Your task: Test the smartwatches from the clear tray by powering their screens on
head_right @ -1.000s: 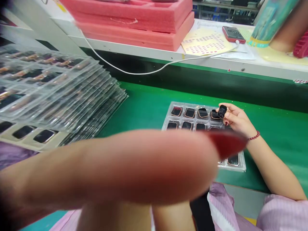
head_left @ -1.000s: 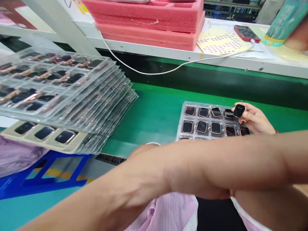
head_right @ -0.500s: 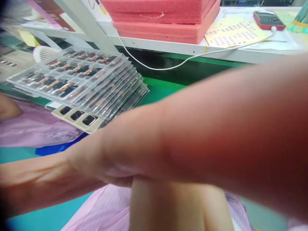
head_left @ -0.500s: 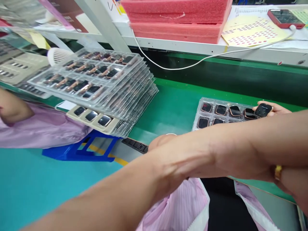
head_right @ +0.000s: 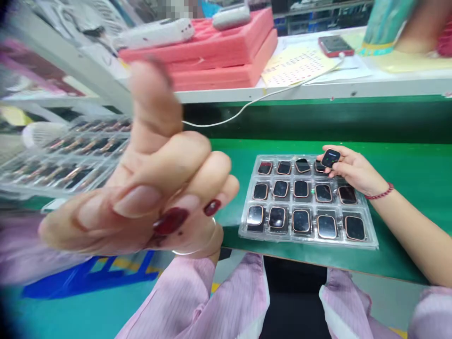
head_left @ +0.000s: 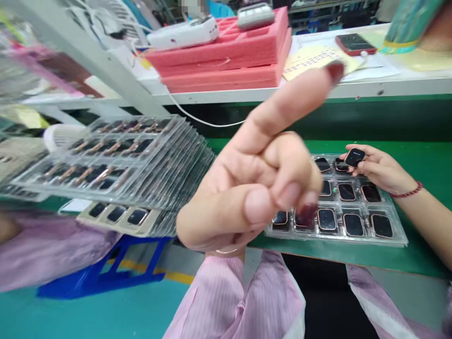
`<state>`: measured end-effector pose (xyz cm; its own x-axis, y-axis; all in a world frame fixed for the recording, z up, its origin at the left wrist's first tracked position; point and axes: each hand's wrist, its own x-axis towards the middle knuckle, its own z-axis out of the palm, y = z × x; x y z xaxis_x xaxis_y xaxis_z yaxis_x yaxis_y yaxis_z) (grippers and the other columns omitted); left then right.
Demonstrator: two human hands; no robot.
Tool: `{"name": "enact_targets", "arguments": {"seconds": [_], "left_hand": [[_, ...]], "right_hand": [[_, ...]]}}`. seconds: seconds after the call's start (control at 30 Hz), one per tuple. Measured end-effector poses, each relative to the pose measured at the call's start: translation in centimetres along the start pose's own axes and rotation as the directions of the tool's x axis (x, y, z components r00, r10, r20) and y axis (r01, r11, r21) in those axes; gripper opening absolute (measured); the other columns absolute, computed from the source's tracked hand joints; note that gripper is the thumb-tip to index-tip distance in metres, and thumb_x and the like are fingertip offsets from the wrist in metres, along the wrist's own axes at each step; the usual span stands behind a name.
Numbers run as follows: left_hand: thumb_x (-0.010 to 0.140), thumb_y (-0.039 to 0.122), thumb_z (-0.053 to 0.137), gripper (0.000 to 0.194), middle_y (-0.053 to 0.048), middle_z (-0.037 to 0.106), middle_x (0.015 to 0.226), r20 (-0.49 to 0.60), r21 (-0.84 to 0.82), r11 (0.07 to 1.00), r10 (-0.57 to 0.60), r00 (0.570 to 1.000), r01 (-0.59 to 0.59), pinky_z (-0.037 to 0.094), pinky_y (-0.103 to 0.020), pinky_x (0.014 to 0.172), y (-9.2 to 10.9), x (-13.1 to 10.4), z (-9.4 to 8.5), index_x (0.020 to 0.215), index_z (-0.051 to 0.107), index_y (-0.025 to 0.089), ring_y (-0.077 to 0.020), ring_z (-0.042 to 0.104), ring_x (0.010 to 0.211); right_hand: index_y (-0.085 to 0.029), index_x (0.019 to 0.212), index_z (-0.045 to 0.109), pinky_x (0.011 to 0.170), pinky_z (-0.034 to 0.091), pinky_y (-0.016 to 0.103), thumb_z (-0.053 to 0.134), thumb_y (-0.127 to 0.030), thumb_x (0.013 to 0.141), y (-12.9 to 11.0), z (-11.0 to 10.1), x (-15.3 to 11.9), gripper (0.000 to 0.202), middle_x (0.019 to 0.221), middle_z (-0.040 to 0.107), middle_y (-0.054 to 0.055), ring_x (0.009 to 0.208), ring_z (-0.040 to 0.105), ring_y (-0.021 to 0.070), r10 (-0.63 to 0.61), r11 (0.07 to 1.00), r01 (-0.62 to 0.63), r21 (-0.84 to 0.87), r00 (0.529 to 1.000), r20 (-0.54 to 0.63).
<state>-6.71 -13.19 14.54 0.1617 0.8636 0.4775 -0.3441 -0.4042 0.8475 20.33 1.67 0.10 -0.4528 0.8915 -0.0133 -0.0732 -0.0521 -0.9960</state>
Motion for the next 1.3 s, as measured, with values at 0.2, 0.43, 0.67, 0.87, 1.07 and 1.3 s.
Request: {"name": "enact_targets", "arguments": {"seconds": [0.2,0.43,0.67,0.87,1.07,1.3], "left_hand": [[0.083,0.024,0.072,0.003,0.008,0.032,0.046,0.178,-0.124,0.978,0.186,0.966,-0.166,0.046,-0.017,0.047,-0.6,1.1,-0.7,0.084,0.069,0.024,-0.0052,0.041,0.040],[0.088,0.027,0.068,0.009,0.001,0.065,0.068,0.032,0.555,0.821,0.143,0.989,-0.137,0.053,-0.026,0.066,-5.7,-1.0,-4.3,0.093,0.071,0.019,-0.0114,0.061,0.061],[0.084,0.032,0.066,0.021,-0.017,0.046,0.153,-0.054,0.977,0.173,-0.360,0.932,0.123,0.032,-0.057,0.119,-12.0,-4.1,-8.7,0.099,0.067,0.017,-0.0360,0.036,0.147],[0.081,0.027,0.066,0.019,-0.017,0.047,0.153,-0.101,0.937,0.293,-0.298,0.949,0.192,0.031,-0.054,0.120,-12.3,-5.2,-8.9,0.095,0.058,0.018,-0.0333,0.032,0.150],[0.084,0.027,0.063,0.013,-0.002,0.071,0.092,-0.170,0.744,0.621,-0.178,0.969,0.245,0.051,-0.034,0.089,-13.7,-5.9,-7.8,0.088,0.054,0.019,-0.0183,0.069,0.092],[0.084,0.025,0.062,0.026,-0.001,0.065,0.084,-0.300,0.275,0.868,-0.331,0.895,0.413,0.039,-0.020,0.049,-14.0,-2.9,-6.4,0.108,0.054,0.018,-0.0093,0.060,0.059]], "right_hand": [[-0.021,0.116,0.069,0.060,0.056,0.027,0.082,-0.022,0.069,0.1,0.0,0.3,0.049,0.105,0.075,0.008,0.066,0.065,0.0144,-0.023,1.000,0.023,0.006,0.999,0.027],[-0.020,0.103,0.063,0.077,0.058,0.040,0.069,-0.040,0.083,0.9,-1.4,-0.6,0.029,0.093,0.075,0.008,0.079,0.070,0.0225,-0.161,0.961,0.132,-0.241,0.982,-0.101],[-0.018,0.106,0.070,0.114,0.030,0.065,0.061,-0.031,0.084,2.6,-4.6,-1.0,0.027,0.131,0.062,0.017,0.135,0.047,0.0395,-0.468,0.337,0.163,-0.927,0.884,-0.014],[-0.018,0.104,0.075,0.114,0.033,0.062,0.059,-0.031,0.092,0.8,2.4,-1.2,0.024,0.140,0.056,0.015,0.137,0.040,0.0401,-0.405,0.119,0.412,-0.903,0.851,0.335],[-0.008,0.099,0.075,0.111,0.036,0.060,0.067,-0.034,0.092,0.6,10.9,-0.3,0.028,0.139,0.057,0.023,0.135,0.042,0.0437,-0.213,-0.039,0.524,-0.851,0.827,0.520],[-0.017,0.088,0.060,0.107,0.040,0.056,0.084,-0.028,0.072,1.4,9.9,1.0,0.031,0.132,0.057,0.018,0.129,0.045,0.0401,-0.186,0.308,0.432,-0.847,0.901,0.392]]}}
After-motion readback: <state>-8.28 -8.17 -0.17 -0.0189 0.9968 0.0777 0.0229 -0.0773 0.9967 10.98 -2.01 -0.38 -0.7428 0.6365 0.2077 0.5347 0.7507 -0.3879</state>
